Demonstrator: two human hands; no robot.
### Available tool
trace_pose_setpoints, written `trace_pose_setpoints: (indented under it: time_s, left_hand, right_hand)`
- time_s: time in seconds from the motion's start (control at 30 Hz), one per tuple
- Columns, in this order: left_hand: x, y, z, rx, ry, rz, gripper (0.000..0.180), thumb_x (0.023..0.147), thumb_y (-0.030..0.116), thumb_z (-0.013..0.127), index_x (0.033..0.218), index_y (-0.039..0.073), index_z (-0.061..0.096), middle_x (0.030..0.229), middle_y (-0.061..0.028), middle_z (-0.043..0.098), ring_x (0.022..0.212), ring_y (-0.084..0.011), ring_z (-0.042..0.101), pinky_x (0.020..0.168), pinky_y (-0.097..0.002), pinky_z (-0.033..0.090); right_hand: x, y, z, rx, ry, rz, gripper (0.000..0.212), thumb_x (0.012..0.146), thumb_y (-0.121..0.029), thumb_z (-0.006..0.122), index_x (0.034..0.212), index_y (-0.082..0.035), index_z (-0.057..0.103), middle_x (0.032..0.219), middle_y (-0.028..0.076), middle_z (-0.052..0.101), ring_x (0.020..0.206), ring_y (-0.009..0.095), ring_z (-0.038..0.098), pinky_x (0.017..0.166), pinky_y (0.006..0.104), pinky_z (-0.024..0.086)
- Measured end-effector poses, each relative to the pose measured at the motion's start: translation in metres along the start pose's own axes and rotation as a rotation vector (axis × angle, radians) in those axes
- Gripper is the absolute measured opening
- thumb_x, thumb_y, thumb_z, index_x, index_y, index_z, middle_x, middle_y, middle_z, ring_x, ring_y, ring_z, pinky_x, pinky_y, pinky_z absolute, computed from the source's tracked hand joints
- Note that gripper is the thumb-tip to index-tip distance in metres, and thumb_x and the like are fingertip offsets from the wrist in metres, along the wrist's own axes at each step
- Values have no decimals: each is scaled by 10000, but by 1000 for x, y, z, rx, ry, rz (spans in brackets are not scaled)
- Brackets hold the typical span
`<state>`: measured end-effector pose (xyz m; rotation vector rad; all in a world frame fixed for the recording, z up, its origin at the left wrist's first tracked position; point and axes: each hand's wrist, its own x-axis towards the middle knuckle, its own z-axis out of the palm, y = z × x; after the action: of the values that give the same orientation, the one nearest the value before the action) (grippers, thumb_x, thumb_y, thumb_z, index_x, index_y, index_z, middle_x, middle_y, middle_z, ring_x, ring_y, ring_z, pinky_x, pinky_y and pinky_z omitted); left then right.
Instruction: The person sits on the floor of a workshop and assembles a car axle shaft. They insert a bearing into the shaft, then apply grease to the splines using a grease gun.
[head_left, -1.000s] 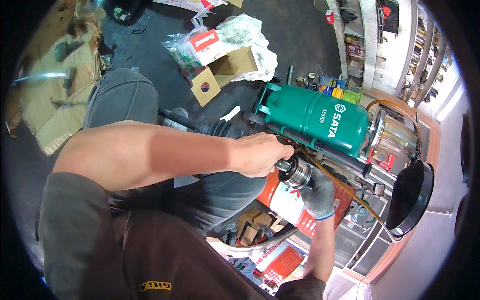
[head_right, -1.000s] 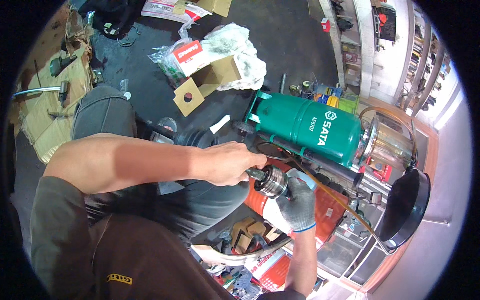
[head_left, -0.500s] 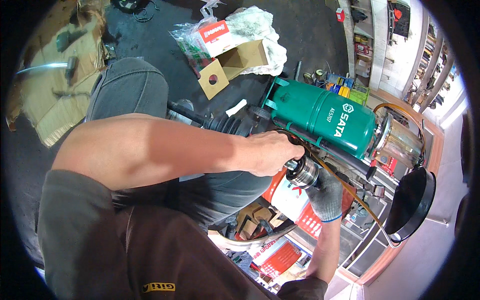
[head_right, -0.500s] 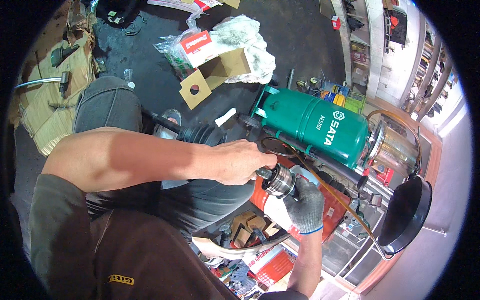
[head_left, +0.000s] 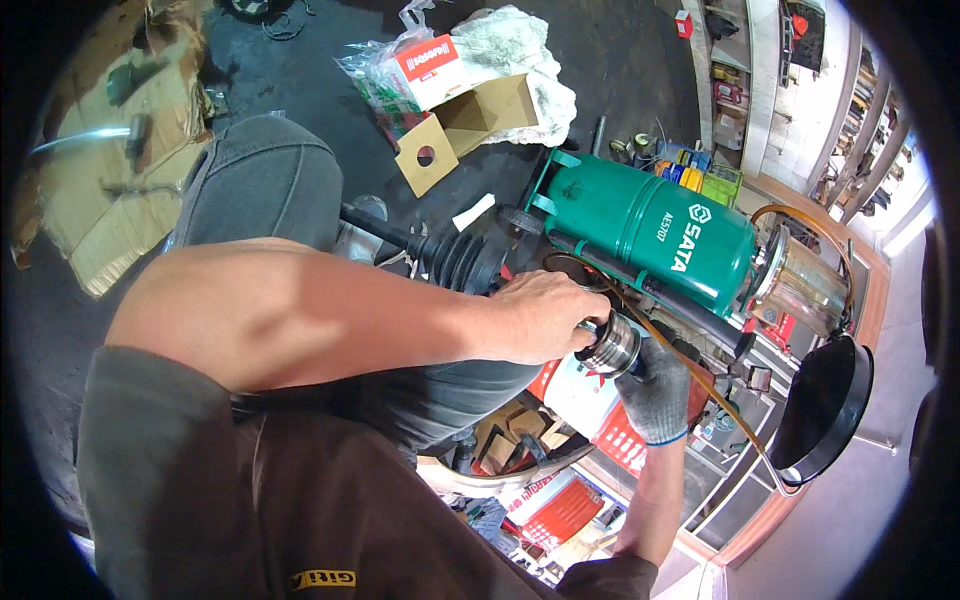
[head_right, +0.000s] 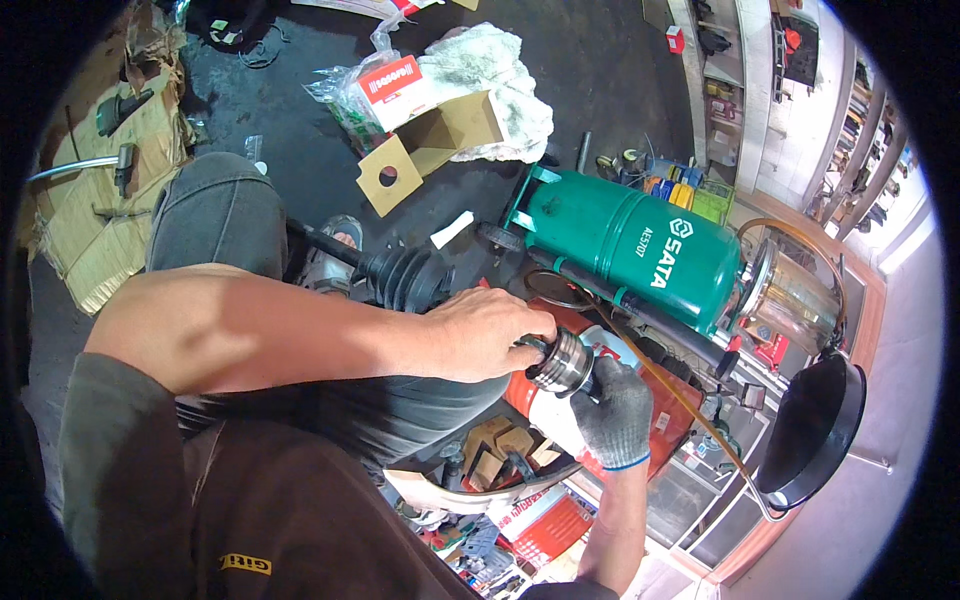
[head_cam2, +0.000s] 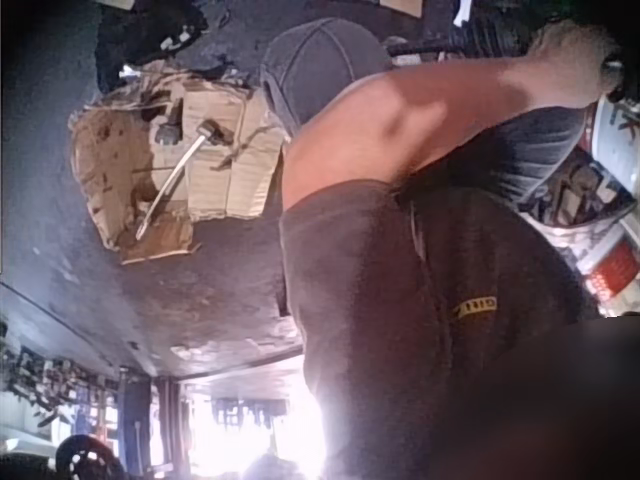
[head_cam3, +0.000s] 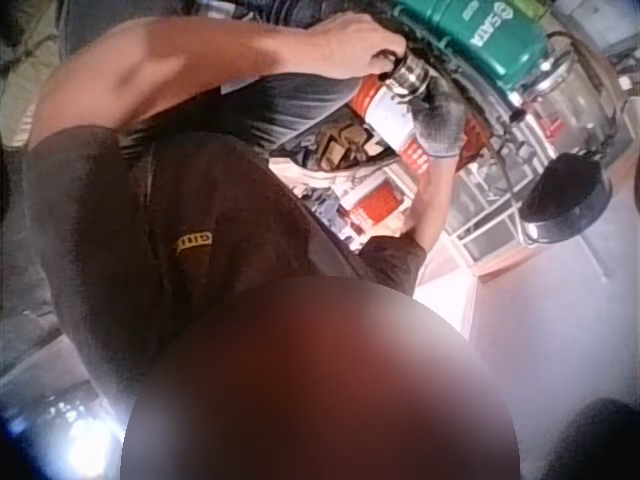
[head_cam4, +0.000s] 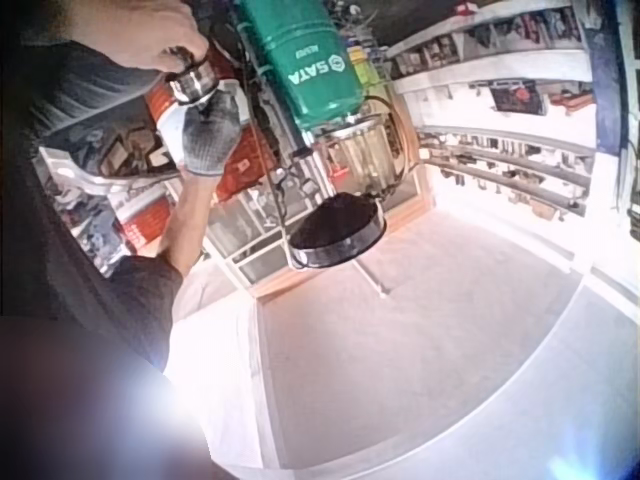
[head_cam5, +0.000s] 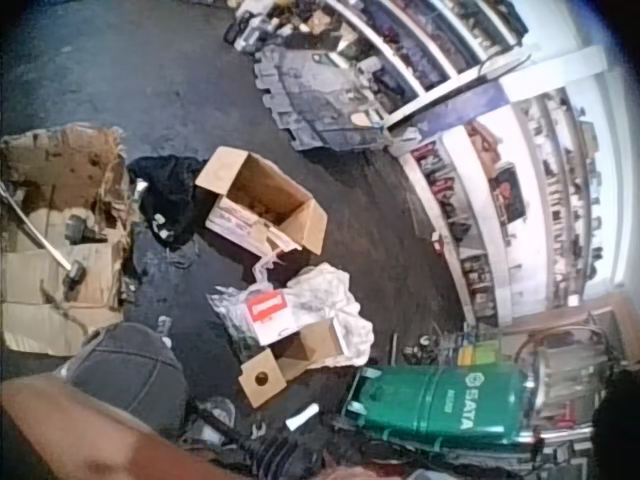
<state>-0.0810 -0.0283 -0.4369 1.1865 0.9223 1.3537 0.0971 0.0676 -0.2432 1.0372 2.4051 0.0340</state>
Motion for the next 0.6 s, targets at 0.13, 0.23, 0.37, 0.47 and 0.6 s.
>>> trace_pose_setpoints:
  time_s: [0.13,0.23,0.37,0.47,0.6]
  left_hand:
    - [-1,1,2,-7,32,-15,256,937,210,700,1148,72,741,1029,-214,744,1002,-427,723,913,-559,551]
    - [-1,1,4,-23,65,-27,252,919,206,704,1117,62,758,1037,-214,740,1020,-424,718,921,-557,546]
    - [0,1,8,-55,76,-60,238,897,195,710,1067,41,774,1040,-215,743,1023,-422,718,921,-550,545]
    - [1,1,9,-74,93,-72,225,876,182,718,1033,33,779,1021,-221,752,1012,-422,724,916,-542,547]
    - [1,2,10,-97,87,-106,219,853,170,728,1013,31,780,996,-226,760,996,-423,730,910,-532,550]
  right_hand:
    - [1,-3,-2,-44,17,-28,255,693,-81,769,930,-54,678,810,159,682,785,381,698,689,459,541]
    - [3,-5,-3,-47,15,-20,250,697,-78,772,930,-56,682,810,152,684,777,378,695,691,454,542]
    - [4,-10,-9,-75,11,-70,257,701,-75,777,944,-59,695,814,147,686,770,376,693,689,456,544]
    - [4,-14,-13,-77,-2,-78,252,703,-72,778,942,-61,700,816,146,687,765,372,691,687,457,546]
    - [5,-17,-16,-130,15,-113,238,706,-74,778,932,-61,704,816,147,687,756,362,690,683,453,545]
